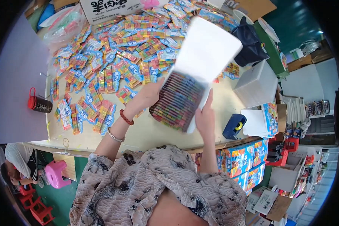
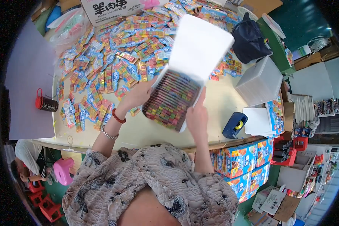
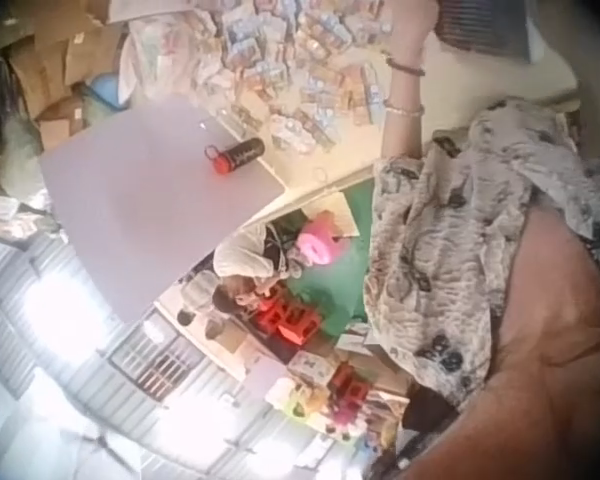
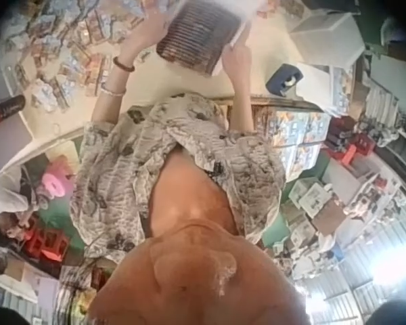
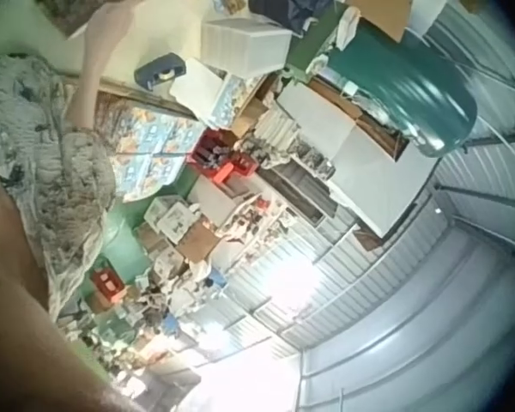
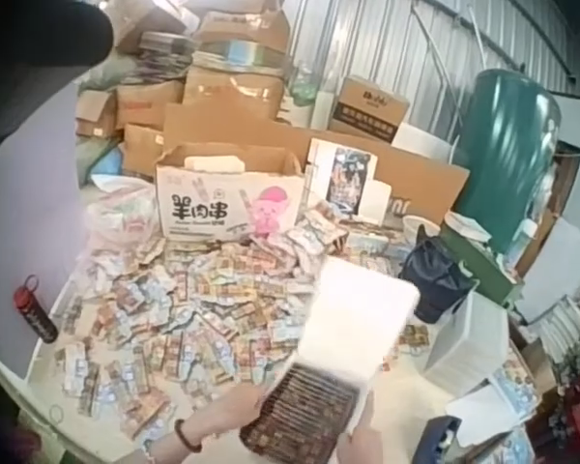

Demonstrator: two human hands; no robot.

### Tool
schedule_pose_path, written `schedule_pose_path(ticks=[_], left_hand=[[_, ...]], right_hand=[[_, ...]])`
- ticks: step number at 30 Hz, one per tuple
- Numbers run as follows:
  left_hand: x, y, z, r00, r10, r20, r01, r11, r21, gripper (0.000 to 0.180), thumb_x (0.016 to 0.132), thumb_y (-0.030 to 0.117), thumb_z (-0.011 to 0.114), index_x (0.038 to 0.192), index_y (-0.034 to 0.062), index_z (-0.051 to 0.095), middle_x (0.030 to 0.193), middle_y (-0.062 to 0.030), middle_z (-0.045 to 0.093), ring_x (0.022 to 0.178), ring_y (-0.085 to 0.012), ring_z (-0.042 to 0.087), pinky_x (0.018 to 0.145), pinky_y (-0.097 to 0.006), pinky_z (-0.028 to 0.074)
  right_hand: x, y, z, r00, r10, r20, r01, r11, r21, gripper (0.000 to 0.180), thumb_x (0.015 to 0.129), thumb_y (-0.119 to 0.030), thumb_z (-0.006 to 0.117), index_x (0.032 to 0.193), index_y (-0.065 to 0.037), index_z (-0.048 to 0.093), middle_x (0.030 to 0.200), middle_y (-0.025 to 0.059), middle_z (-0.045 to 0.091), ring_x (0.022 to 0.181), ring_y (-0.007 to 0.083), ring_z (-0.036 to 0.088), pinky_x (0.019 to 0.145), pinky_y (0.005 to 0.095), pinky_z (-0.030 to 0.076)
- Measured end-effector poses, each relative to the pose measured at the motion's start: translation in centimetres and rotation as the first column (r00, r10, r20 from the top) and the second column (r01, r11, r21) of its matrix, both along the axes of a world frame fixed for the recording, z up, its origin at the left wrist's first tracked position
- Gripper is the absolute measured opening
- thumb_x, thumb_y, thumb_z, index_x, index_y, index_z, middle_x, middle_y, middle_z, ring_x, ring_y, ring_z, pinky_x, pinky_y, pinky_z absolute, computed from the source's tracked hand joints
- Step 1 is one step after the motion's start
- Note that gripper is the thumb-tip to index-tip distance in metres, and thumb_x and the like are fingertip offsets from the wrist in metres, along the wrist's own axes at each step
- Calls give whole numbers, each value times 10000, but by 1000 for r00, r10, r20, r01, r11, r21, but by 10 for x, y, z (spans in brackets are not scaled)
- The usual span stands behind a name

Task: Sorting small snack packets into piles and packing them into display boxes at a factory workbench.

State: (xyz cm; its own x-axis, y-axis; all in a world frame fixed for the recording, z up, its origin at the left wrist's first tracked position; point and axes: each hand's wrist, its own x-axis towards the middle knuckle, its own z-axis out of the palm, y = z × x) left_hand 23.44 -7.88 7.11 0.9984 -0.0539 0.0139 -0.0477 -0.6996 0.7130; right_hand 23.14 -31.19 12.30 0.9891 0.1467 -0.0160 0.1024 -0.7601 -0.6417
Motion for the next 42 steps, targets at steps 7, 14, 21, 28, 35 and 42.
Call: schedule_pose_path(ticks=[7,14,21,28,35,42], left_hand=[[-29,-16,-5,991,-52,121,55,998,-20,513,858,-15,482,1364,26,405,821,-258,577,722,-385,556,660,-420,451],[-75,-24,-17,977,197,77,-197,980,-3,565,783,10,569,1327,-1,415,1003,-236,618,825,-386,615,693,-449,500],[-85,-14,-29,954,-105,282,-3,934,357,695,751,-42,540,1409,79,349,1446,-109,383,1246,-297,474,914,-383,499],[-89,1,-17,936,-302,182,188,863,468,524,951,284,454,1426,96,335,1518,-16,266,1381,-292,275,1087,-528,279],[-92,7,-18,937,-321,139,224,856,466,523,980,391,373,1427,121,353,1511,1,286,1379,-253,289,1124,-518,183],[-113,10,-9,955,-279,102,224,903,367,461,988,312,374,1405,117,398,1503,5,310,1403,-225,242,1160,-474,91]], right_hand=[[-28,-5,-4,957,290,11,-260,872,-416,425,867,-234,607,1263,-108,518,717,196,637,659,382,617,589,452,475],[96,25,-30,504,687,523,-410,724,-555,211,771,-75,583,979,-103,606,871,79,560,859,260,581,677,375,487],[106,12,-41,192,925,329,-486,380,-787,81,726,-111,555,796,-72,564,838,52,545,846,209,552,688,336,485],[120,32,9,174,985,6,-667,123,-735,96,734,-152,607,778,-85,660,867,55,565,870,220,546,777,335,456],[131,95,-22,105,956,-273,-983,58,-176,199,672,-239,756,796,-84,736,844,63,585,946,248,517,825,359,401],[172,74,-11,244,920,-306,-788,4,-616,186,626,-233,755,614,-67,672,775,54,581,938,255,518,728,378,433]])
